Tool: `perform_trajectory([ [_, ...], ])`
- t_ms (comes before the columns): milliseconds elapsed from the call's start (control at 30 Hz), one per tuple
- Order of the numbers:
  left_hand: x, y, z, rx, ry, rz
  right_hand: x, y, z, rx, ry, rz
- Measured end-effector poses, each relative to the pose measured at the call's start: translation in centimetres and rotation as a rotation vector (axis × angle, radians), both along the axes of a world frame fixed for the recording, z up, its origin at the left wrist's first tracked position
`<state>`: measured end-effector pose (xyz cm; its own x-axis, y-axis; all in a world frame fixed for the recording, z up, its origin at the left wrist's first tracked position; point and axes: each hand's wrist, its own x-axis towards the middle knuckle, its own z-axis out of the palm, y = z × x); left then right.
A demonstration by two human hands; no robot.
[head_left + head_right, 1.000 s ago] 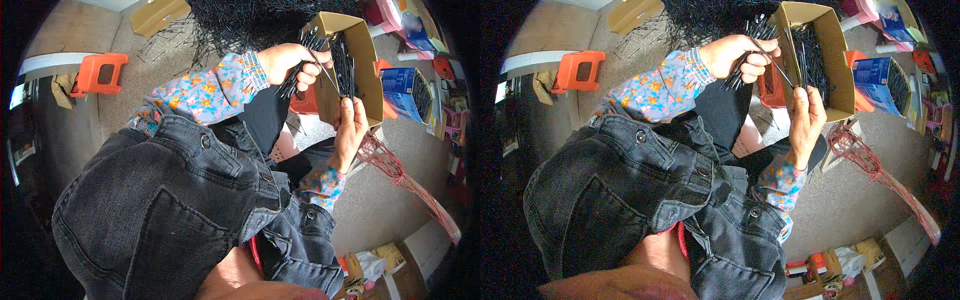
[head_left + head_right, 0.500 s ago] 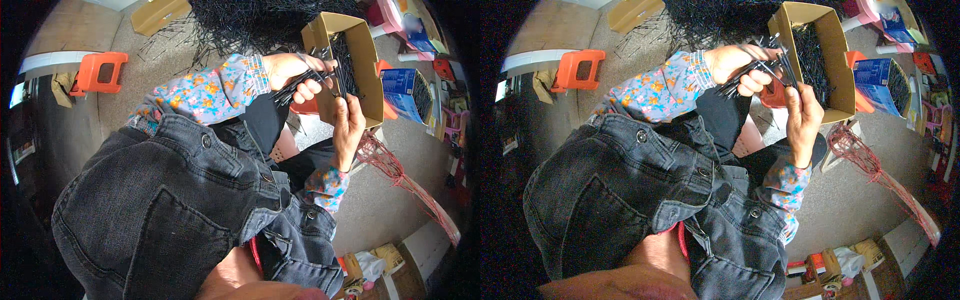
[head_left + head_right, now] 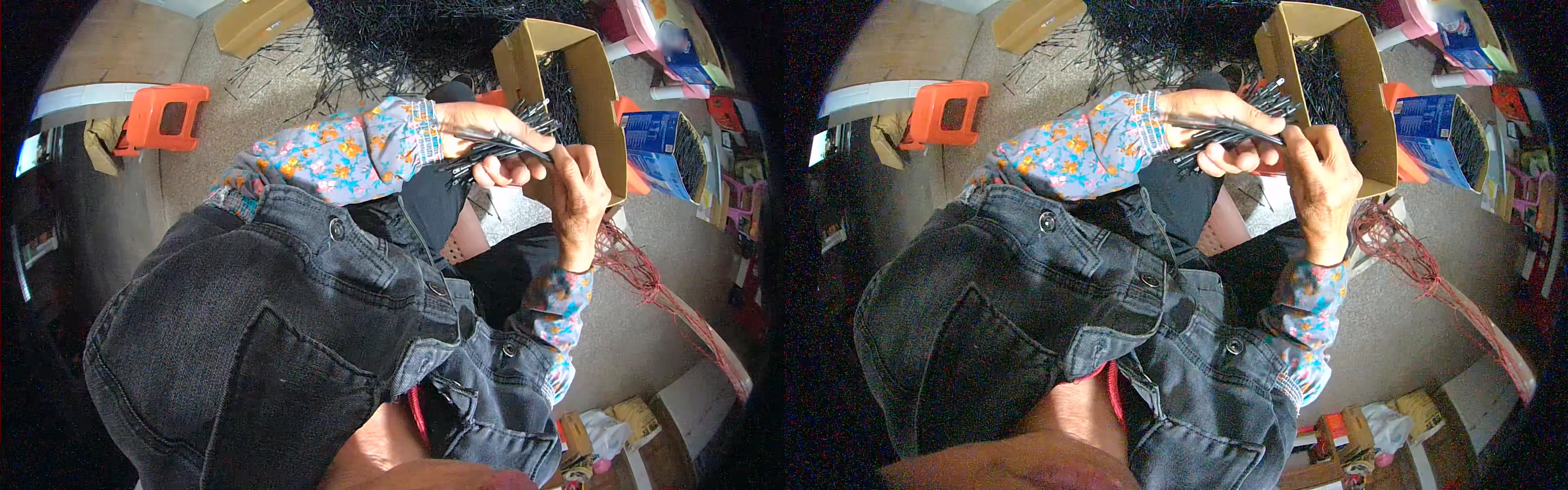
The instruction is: Sorting small black industrial components from a cardboard box into bundles and containers.
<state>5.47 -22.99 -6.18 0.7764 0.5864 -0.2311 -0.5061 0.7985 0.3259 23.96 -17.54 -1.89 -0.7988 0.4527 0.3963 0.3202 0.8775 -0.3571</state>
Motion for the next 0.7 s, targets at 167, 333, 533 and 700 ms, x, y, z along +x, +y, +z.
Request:
perform_trajectory([
  [167,0.0,-0.3,0.2,0.026,0.128,0.127,0.3,0.6,-1.9,-0.684,0.416,-0.119],
  [333,0.6,-0.1,-0.4,0.088,0.132,0.111,-1.2,1.4,-3.3,-1.154,0.882,-0.011],
  [533,0.7,-0.1,-1.1,-0.019,0.114,0.125,-4.2,1.5,-3.1,-1.15,0.451,0.254],
  [700,0.2,0.9,-1.9,-0.06,0.076,0.527,-2.0,0.7,-5.0,-1.391,1.05,-0.211],
])
